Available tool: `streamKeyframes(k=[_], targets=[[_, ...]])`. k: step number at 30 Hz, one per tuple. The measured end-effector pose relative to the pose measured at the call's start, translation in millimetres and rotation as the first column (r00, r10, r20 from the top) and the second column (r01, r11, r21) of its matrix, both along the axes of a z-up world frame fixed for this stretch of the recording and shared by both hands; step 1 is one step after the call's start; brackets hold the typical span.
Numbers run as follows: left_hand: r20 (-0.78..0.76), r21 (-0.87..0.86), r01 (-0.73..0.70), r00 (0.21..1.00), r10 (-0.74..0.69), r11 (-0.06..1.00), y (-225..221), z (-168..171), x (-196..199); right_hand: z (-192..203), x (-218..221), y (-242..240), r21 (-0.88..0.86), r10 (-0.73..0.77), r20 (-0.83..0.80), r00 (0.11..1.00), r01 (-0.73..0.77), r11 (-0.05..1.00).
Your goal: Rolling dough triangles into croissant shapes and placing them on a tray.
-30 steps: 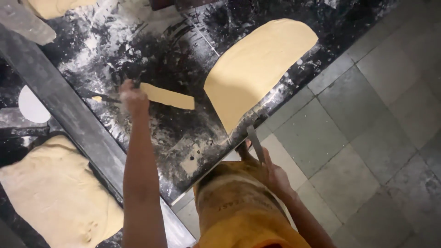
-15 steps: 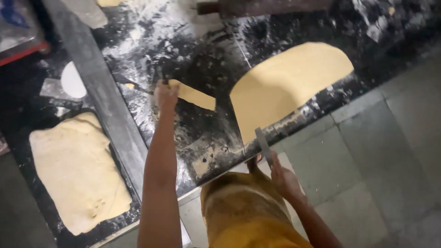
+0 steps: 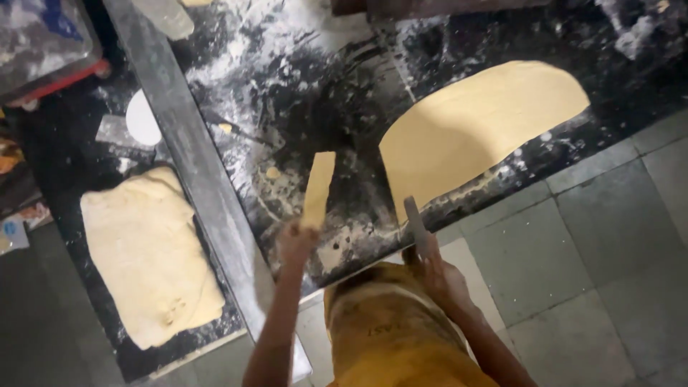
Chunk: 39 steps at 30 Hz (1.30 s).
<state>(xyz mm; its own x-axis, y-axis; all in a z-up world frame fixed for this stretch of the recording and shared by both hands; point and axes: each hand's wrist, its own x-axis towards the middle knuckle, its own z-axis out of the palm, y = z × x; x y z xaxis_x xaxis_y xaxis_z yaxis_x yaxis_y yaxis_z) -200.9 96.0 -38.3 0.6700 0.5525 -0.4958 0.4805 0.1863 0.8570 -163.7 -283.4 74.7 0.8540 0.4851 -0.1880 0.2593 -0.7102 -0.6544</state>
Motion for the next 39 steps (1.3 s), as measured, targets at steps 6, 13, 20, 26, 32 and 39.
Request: streamKeyframes(k=[6,13,20,26,32,39], targets=[[-0.231,0.148,0.15,0.966,-0.113,0.978,-59.1,86.8,-39.2,-4.9,9.6,63.5,0.059,0.169,0.064,0.984,-0.173,0.983],[-0.234,0.676,0.284,0.958,-0.167,0.68,-79.2,93.0,-29.4,-25.6,6.6,116.8,0.079,0.146,-0.115,0.983,-0.138,0.987],[-0.108,0.724,0.245,0.963,-0.245,0.645,-73.0,96.0,-33.8,-27.4,-5.7,120.8,0.079,0.176,0.001,0.984,-0.176,0.981],[-0.034,0.825,0.231,0.931,-0.363,0.516,-56.8,81.8,-23.4,-15.5,6.6,134.7,0.065,0.168,-0.032,0.985,-0.166,0.984],[-0.039,0.848,0.259,0.901,-0.433,0.462,-32.1,79.9,15.1,-18.4,25.5,174.2,0.137,0.255,0.136,0.957,-0.273,0.952],[-0.177,0.867,0.364,0.863,-0.473,0.34,-20.1,61.3,28.0,-21.7,43.0,204.5,-0.024,0.227,-0.037,0.973,-0.228,0.973]])
